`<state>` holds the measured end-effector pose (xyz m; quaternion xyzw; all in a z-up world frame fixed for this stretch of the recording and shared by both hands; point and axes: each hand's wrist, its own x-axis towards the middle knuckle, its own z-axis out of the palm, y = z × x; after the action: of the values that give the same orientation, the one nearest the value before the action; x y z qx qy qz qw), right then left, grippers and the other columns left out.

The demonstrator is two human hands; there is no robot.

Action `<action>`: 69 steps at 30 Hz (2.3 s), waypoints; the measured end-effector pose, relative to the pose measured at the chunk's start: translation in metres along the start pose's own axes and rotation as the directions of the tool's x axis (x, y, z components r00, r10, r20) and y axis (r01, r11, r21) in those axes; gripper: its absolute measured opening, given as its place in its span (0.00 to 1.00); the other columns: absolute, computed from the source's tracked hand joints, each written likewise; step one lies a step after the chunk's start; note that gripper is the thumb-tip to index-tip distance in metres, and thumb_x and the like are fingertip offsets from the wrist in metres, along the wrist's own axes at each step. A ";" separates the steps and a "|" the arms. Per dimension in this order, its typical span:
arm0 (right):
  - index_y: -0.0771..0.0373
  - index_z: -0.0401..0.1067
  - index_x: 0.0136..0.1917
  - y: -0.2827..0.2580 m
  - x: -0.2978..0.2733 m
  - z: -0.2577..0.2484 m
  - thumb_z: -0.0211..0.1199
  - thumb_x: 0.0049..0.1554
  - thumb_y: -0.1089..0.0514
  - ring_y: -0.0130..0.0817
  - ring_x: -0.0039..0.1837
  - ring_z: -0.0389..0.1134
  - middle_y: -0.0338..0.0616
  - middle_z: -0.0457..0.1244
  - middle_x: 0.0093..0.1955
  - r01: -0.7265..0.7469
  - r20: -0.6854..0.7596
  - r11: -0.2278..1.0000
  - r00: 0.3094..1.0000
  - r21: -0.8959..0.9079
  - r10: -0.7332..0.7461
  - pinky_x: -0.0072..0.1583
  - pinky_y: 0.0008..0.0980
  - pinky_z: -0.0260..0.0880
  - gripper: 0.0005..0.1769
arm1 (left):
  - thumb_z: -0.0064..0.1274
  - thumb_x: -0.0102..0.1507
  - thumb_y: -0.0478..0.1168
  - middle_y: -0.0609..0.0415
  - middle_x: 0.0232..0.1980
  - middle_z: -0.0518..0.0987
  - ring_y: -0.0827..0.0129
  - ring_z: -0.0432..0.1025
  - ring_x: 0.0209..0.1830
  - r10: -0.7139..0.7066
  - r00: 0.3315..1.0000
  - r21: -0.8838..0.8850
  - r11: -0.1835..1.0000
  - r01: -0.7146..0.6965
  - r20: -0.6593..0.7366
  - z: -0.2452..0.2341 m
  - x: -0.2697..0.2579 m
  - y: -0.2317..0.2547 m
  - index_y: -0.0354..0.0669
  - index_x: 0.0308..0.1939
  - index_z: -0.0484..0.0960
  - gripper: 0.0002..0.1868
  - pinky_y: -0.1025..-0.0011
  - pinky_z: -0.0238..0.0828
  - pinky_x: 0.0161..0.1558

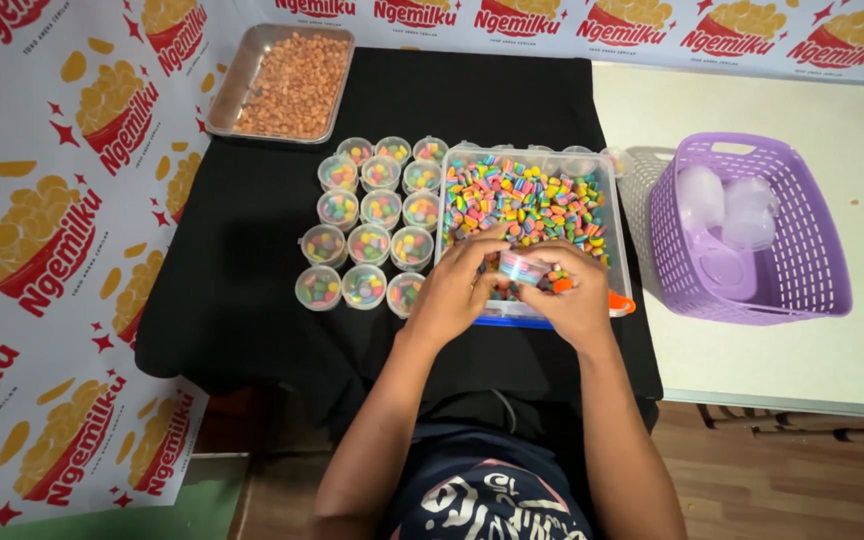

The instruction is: The person fills small plastic cups with colorful candy pieces using an orange spoon and then seals each cup with a clear lid.

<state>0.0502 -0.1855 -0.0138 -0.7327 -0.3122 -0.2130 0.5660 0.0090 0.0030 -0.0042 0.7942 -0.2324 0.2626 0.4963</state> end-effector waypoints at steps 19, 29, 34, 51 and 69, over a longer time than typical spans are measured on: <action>0.61 0.81 0.52 -0.011 0.006 0.001 0.74 0.41 0.71 0.31 0.44 0.68 0.43 0.68 0.38 -0.144 -0.004 0.989 0.990 -0.040 0.144 0.50 0.35 0.69 0.23 | 0.63 0.60 0.35 0.51 0.48 0.83 0.51 0.79 0.52 -0.009 0.992 -0.093 0.996 -0.002 -0.122 0.017 -0.007 -0.045 0.49 0.53 0.84 0.17 0.58 0.77 0.53; 0.59 0.81 0.48 -0.003 0.012 -0.002 0.75 0.42 0.72 0.41 0.43 0.73 0.46 0.71 0.38 -0.089 0.009 0.979 0.996 -0.184 0.093 0.48 0.38 0.72 0.20 | 0.67 0.55 0.30 0.47 0.51 0.82 0.45 0.77 0.54 0.024 1.000 -0.140 0.990 -0.022 0.007 0.002 0.018 -0.023 0.43 0.53 0.83 0.22 0.53 0.75 0.56; 0.58 0.81 0.48 0.001 0.012 -0.002 0.76 0.41 0.71 0.44 0.45 0.74 0.47 0.72 0.39 -0.076 -0.001 0.981 0.997 -0.178 0.077 0.49 0.39 0.73 0.20 | 0.68 0.53 0.29 0.46 0.50 0.83 0.45 0.77 0.53 0.009 1.000 -0.123 0.992 -0.008 0.011 0.015 0.017 -0.039 0.42 0.52 0.84 0.22 0.53 0.76 0.55; 0.55 0.82 0.51 -0.006 0.011 0.000 0.76 0.42 0.66 0.40 0.46 0.75 0.46 0.73 0.40 -0.179 0.023 0.977 0.983 -0.119 0.183 0.52 0.38 0.73 0.22 | 0.70 0.51 0.29 0.47 0.41 0.85 0.48 0.81 0.42 -0.016 0.988 -0.124 0.992 -0.003 -0.151 0.010 0.007 -0.028 0.46 0.47 0.88 0.20 0.60 0.80 0.42; 0.50 0.82 0.47 0.017 -0.007 0.004 0.81 0.40 0.61 0.39 0.44 0.75 0.39 0.73 0.36 -0.198 -0.063 0.936 0.980 -0.290 0.188 0.48 0.35 0.74 0.20 | 0.69 0.52 0.31 0.42 0.37 0.84 0.43 0.80 0.37 -0.127 0.983 -0.179 0.979 0.102 -0.132 0.016 0.008 -0.027 0.42 0.46 0.87 0.18 0.60 0.82 0.38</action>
<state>0.0563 -0.1865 -0.0313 -0.8320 -0.1938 -0.2132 0.4741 0.0351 -0.0016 -0.0223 0.7396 -0.1720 0.2687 0.5926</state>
